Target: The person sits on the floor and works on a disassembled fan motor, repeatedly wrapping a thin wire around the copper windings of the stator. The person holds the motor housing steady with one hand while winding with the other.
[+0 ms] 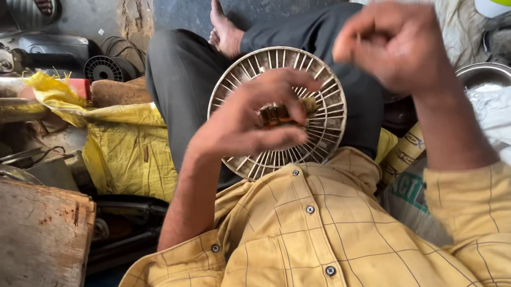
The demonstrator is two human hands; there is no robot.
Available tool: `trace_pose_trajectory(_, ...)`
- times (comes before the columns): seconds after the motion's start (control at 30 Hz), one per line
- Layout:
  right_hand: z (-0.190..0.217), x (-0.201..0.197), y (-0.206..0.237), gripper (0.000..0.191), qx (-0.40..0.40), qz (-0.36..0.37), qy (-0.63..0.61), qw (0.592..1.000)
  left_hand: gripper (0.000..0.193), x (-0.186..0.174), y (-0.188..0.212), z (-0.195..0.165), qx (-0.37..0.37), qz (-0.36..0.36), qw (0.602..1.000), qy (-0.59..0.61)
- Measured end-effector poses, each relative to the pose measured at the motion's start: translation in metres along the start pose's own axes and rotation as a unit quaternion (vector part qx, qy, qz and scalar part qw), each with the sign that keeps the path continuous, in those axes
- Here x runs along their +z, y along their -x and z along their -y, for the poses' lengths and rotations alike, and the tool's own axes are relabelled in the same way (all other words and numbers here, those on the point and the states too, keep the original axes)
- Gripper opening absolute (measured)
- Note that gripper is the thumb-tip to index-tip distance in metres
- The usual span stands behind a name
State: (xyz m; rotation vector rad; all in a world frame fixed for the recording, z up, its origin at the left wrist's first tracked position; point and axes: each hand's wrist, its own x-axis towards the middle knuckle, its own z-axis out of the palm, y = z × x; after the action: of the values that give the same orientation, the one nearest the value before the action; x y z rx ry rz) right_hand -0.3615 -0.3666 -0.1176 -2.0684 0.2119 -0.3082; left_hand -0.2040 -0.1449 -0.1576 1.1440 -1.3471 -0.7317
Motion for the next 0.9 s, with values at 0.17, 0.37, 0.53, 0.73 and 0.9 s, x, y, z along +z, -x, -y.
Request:
trace_pose_trajectory(0.17,0.023,0.048,0.046,0.010,0.018,0.126,-0.110,0.986,0.011,0.001,0.020,0.052,-0.211,-0.118,0.942,0.232)
trace_pose_trajectory(0.37,0.037,0.064,0.086,0.013,-0.068,0.297,0.133,0.943,0.016,-0.009,0.025,0.053,-0.242,0.030,0.970,0.019)
trace_pose_trajectory(0.53,0.041,0.016,0.082,0.009,-0.059,0.252,-0.075,0.963,0.013,0.015,0.027,-0.007,-0.072,-0.063,0.981,-0.168)
trace_pose_trajectory(0.73,-0.032,0.025,0.022,0.007,-0.023,0.050,0.107,0.993,0.007,0.055,0.049,-0.021,0.007,-0.036,0.912,-0.409)
trace_pose_trajectory(0.9,-0.073,0.057,-0.023,0.011,0.018,0.060,0.072,0.995,0.011,0.039,0.022,-0.015,-0.061,-0.236,0.957,-0.159)
